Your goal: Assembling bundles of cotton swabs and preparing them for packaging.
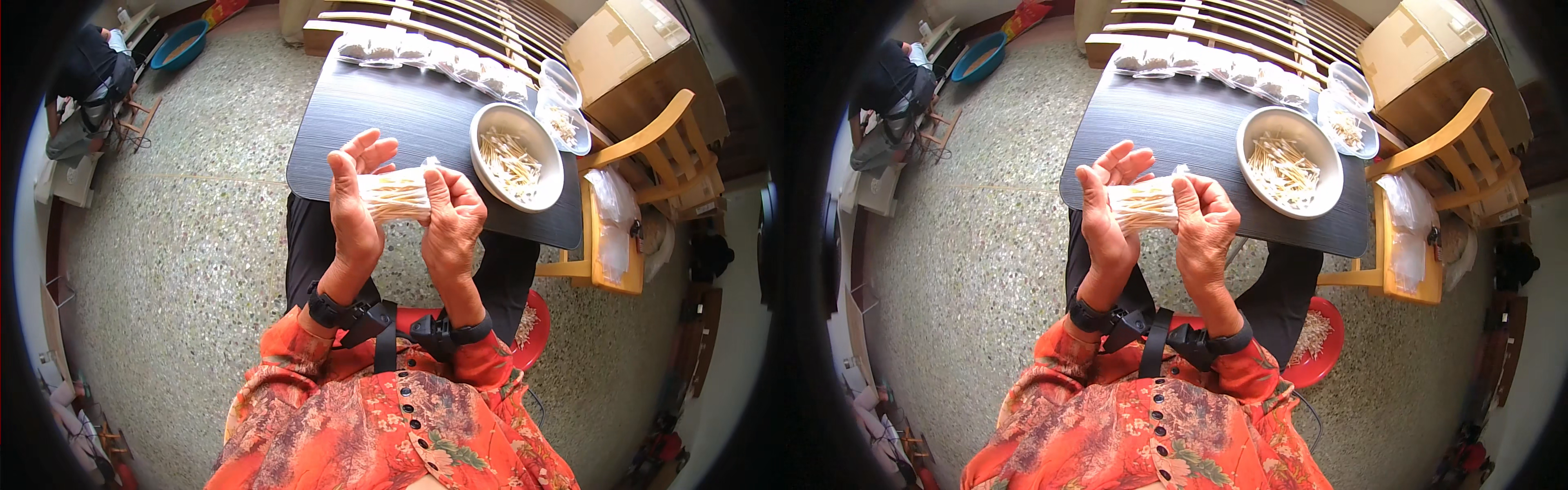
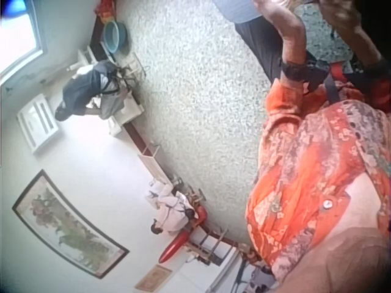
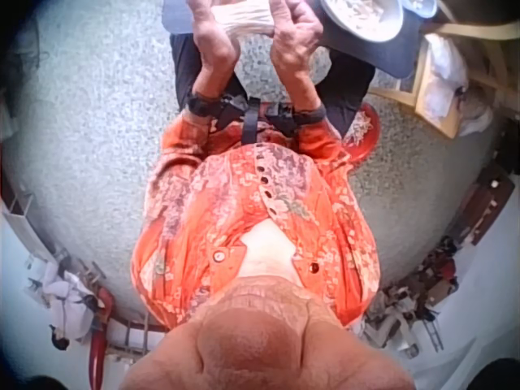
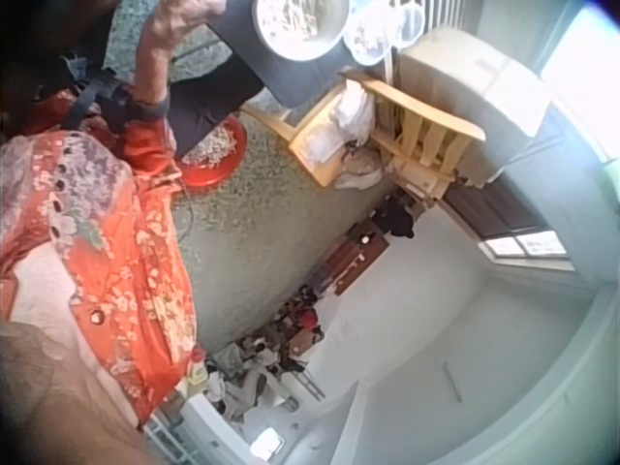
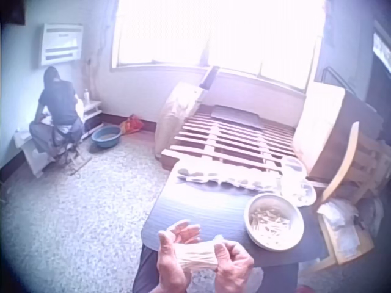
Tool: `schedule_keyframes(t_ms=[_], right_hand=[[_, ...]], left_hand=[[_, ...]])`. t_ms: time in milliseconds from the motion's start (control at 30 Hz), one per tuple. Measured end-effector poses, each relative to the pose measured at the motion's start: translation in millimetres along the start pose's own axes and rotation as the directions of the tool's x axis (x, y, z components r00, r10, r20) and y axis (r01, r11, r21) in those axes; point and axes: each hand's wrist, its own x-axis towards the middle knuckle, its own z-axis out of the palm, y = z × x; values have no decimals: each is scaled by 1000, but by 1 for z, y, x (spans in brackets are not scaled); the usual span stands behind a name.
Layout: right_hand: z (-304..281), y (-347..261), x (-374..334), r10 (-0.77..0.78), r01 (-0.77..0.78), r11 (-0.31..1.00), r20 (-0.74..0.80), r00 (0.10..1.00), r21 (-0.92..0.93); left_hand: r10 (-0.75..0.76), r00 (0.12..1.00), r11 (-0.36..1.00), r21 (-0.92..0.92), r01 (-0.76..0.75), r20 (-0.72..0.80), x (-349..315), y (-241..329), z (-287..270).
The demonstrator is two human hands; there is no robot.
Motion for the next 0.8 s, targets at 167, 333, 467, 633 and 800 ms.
schedule_keyframes(t_ms=[167, 333, 467, 633, 800], right_hand=[[1, -6, 3, -28, 28, 984, 3, 1000, -174], [5, -24, 34, -530, 568, 578, 259, 807, -585], [3, -24, 45, -554, 709, 266, 499, 666, -653], [0, -11, 48, -397, 671, 252, 557, 729, -697], [-3, -5, 48, -366, 703, 229, 610, 703, -673]], left_hand=[[-33, 999, 999, 25, 33, -12, 2, -10, -11], [102, 982, 994, 63, -93, -159, 1, -7, -23], [100, 981, 994, 59, -91, -169, 0, -7, -26], [31, 986, 997, 72, -19, -166, -5, -8, -28], [23, 988, 992, 127, -4, -153, -6, -6, -25]])
